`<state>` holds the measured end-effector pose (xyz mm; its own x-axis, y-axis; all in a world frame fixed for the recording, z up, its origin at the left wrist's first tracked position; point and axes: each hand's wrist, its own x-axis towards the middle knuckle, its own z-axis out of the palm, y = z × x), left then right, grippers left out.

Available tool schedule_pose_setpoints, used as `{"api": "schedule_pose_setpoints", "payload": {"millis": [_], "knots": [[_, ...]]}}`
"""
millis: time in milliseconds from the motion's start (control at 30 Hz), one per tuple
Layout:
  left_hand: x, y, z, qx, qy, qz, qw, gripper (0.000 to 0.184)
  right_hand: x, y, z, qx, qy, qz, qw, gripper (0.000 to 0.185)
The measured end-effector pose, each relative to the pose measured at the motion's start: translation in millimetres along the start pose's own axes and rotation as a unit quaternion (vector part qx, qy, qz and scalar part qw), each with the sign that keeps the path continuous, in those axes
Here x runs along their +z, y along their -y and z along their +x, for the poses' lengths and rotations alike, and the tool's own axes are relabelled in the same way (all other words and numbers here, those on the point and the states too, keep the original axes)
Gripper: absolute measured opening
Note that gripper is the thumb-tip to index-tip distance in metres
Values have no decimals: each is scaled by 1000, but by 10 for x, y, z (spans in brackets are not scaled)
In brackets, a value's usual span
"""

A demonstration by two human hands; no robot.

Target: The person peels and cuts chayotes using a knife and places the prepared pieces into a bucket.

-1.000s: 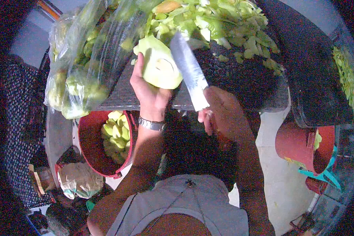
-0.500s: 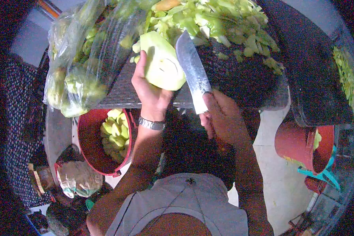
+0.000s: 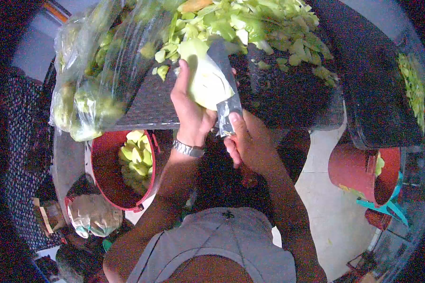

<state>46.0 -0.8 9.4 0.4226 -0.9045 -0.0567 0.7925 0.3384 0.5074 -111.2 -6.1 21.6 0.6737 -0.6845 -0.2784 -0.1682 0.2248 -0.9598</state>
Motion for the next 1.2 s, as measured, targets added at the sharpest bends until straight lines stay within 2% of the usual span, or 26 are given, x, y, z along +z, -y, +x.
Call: {"api": "schedule_pose_setpoints", "payload": {"millis": [67, 433, 667, 800, 900, 933, 1033, 1133, 1200], "knots": [[-40, 24, 5, -21, 23, 40, 999, 59, -80, -51, 50, -5, 33, 5, 999, 37], [-15, 70, 50, -56, 4, 22, 998, 60, -16, 47, 45, 62, 36, 109, 991, 37], [-66, 19, 41, 35, -19, 117, 992, 56, 98, 129, 23, 96, 55, 182, 977, 38], [-37, -91, 110, 4, -18, 80, 997, 54, 121, 84, 18, 97, 61, 156, 981, 39], [-27, 40, 96, 36, -36, 108, 993, 55, 118, 146, 24, 89, 62, 171, 979, 39], [-42, 111, 64, 16, -57, 156, 986, 58, 129, 188, 33, 83, 64, 185, 977, 39], [-37, 95, 33, 43, -42, 139, 988, 71, 133, 253, 68, 79, 68, 216, 971, 40], [48, 31, 67, 66, -65, 20, 995, 77, 120, 311, 147, 73, 52, 210, 974, 41], [22, -43, 67, 39, -53, -52, 996, 77, -9, 329, 245, 48, 46, 170, 983, 42]]}}
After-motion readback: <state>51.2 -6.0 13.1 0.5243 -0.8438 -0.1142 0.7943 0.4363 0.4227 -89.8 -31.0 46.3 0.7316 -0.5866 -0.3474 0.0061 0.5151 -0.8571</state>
